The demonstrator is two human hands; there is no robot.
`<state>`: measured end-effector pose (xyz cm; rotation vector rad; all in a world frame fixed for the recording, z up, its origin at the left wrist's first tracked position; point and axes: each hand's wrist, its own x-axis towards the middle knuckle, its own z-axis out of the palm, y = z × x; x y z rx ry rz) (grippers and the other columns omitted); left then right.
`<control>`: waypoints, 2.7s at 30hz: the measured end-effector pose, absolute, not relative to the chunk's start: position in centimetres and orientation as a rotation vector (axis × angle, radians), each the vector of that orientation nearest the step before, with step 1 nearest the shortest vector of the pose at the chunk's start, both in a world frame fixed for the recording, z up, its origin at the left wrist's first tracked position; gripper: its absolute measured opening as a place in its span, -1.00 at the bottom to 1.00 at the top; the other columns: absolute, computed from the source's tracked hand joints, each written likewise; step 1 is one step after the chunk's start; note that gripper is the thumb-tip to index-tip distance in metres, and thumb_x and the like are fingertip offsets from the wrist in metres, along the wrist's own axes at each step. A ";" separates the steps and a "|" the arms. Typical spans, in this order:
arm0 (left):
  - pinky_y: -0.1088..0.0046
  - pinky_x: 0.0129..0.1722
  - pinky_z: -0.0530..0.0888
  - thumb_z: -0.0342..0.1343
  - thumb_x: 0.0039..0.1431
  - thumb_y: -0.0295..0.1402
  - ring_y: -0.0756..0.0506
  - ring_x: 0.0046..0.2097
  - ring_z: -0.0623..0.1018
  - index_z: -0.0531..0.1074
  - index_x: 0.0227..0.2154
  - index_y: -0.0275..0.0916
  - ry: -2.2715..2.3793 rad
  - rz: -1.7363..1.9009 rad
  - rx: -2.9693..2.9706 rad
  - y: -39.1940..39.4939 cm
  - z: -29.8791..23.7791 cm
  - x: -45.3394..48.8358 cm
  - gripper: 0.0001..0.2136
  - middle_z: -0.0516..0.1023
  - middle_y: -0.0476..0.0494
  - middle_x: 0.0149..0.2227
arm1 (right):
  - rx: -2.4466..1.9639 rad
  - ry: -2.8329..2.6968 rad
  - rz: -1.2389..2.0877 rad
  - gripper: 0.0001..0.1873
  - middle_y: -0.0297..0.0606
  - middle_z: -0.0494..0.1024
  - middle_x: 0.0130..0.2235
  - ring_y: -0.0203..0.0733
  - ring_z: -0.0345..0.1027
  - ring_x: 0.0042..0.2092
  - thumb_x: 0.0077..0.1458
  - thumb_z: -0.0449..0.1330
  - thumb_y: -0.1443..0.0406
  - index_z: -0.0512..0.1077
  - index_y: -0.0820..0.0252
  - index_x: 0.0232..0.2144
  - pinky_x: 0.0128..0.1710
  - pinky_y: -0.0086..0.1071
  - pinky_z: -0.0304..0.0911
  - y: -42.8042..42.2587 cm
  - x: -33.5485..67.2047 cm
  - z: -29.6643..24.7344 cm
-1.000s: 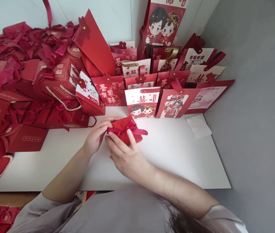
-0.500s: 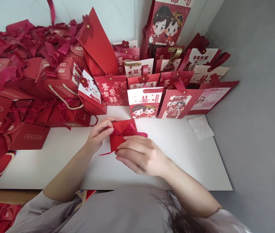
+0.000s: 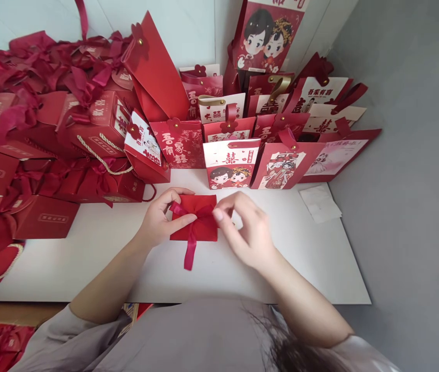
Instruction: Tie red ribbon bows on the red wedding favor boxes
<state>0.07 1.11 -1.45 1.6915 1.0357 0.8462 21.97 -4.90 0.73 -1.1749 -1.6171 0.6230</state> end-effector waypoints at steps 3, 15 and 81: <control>0.26 -0.07 0.44 0.35 0.07 -0.24 -0.17 -0.05 0.53 0.24 -0.44 -0.20 1.050 0.820 1.698 1.1 -1.5 0.0 -0.66 0.52 -0.21 0.01 | -1.280 -1.515 0.828 -0.84 -0.21 0.50 -0.20 -0.06 0.41 -0.10 0.35 0.11 0.16 0.42 0.04 -0.25 -0.06 -0.17 0.33 -3.9 22.8 0.3; 0.12 0.17 0.34 0.11 0.25 -0.29 -0.26 0.17 0.44 0.29 -0.34 -0.17 0.833 0.727 1.666 1.4 -0.9 -1.2 -0.88 0.46 -0.25 0.12 | -1.066 -1.706 0.904 -0.80 -0.17 0.49 0.14 0.06 0.36 0.17 0.32 0.15 0.23 0.49 0.06 -0.37 0.18 -0.01 0.23 -3.3 24.3 0.2; 0.23 0.01 0.50 0.29 0.15 -0.18 -0.17 0.01 0.55 0.33 -0.09 -0.14 1.029 0.789 1.643 0.4 -0.7 0.4 -0.64 0.48 -0.18 0.07 | -1.021 -1.531 1.297 -0.46 -0.25 0.44 0.19 0.04 0.24 0.27 0.34 0.05 -0.05 0.47 0.11 -0.55 0.30 -0.04 0.10 -2.2 22.3 -1.1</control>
